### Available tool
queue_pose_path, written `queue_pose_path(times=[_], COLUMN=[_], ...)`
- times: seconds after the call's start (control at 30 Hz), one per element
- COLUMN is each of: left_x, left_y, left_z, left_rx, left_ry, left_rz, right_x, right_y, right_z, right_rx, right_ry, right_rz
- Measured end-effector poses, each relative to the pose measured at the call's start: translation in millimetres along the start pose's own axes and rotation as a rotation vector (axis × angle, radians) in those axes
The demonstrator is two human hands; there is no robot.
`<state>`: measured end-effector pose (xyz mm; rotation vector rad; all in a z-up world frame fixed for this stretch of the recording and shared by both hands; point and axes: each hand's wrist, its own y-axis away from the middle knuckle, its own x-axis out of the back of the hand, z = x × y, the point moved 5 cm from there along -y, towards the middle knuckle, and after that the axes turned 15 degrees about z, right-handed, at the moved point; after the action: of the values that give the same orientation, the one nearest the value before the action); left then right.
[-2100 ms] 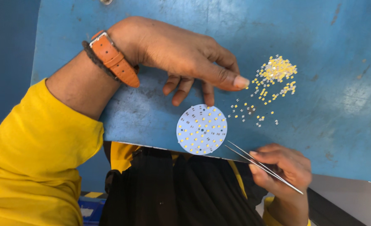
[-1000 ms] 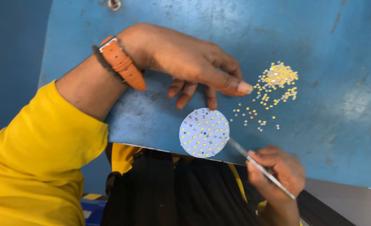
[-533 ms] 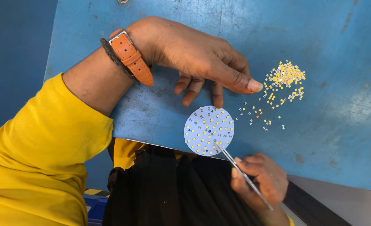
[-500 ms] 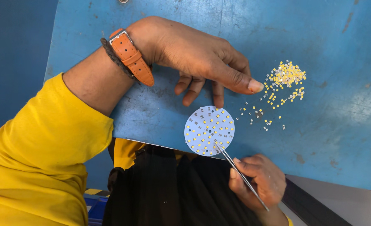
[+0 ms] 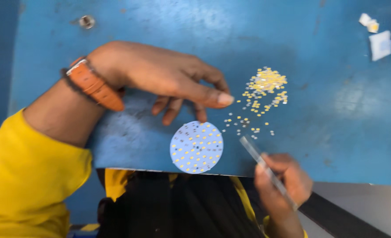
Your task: The person uses tweezers to pick up small yellow LED components from a pile on a blue work surface and places them one by one into designated spots on a circular LED board. The person continues this process throughout the clip, filling the board with LEDs.
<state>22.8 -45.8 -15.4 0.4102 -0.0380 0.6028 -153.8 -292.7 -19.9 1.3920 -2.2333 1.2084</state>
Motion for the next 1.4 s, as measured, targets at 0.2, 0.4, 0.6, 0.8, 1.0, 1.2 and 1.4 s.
queue_pose_path(times=[0.2, 0.4, 0.6, 0.8, 1.0, 1.2, 1.4], left_x=[-1, -2, -2, -2, -1, -2, 0], left_y=[-1, 0, 0, 0, -1, -1, 1], left_z=[1, 1, 2, 3, -1, 0, -4], left_rx=[0.033, 0.022, 0.021, 0.032, 0.043, -0.012, 0.017], left_ry=[0.001, 0.019, 0.018, -0.003, -0.002, 0.002, 0.012], left_rz=[-0.021, -0.035, -0.029, -0.019, -0.017, 0.0, 0.048], right_x=[8, 5, 5, 4, 3, 5, -22], right_y=[-9, -13, -15, -16, -15, -11, 6], right_z=[35, 30, 28, 26, 23, 19, -14], right_rx=[-0.147, -0.023, -0.028, -0.023, -0.014, -0.005, 0.059], right_ry=[-0.25, -0.154, -0.125, -0.143, -0.164, -0.208, -0.198], right_rz=[-0.017, -0.05, -0.073, -0.079, -0.095, -0.088, -0.227])
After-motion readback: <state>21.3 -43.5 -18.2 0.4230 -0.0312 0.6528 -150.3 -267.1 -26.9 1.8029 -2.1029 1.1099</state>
